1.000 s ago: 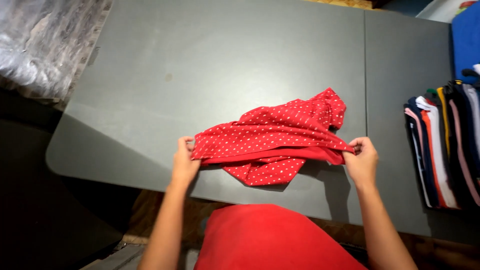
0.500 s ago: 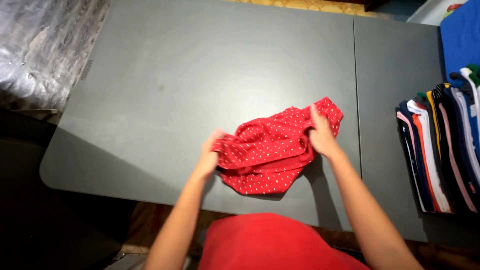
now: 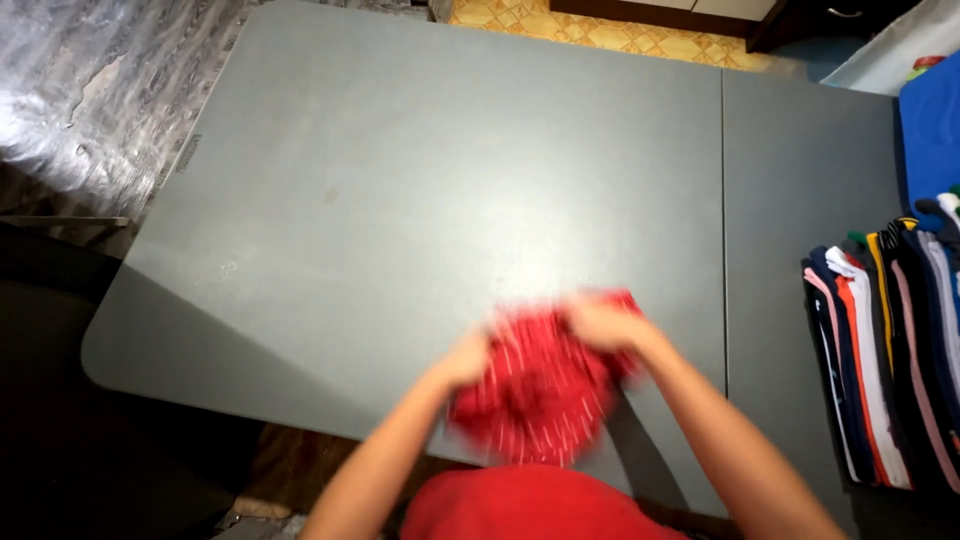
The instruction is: Folding various shirts on a table.
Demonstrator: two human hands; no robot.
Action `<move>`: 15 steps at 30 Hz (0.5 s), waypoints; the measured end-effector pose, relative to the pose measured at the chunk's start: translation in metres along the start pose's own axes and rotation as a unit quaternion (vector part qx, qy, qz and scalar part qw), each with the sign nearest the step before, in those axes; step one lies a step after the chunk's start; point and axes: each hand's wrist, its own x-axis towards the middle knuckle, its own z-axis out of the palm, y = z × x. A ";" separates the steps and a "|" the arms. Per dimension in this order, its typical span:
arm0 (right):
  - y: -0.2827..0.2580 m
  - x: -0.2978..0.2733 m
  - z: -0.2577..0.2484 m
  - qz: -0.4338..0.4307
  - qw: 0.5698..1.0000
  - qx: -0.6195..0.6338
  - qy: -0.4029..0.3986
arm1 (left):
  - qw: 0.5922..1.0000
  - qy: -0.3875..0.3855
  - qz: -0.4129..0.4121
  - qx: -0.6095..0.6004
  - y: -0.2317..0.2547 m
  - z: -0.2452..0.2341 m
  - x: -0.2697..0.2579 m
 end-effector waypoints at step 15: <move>0.023 0.050 -0.123 -0.034 0.841 0.324 0.432 | 0.825 0.426 0.111 0.354 0.032 -0.197 -0.172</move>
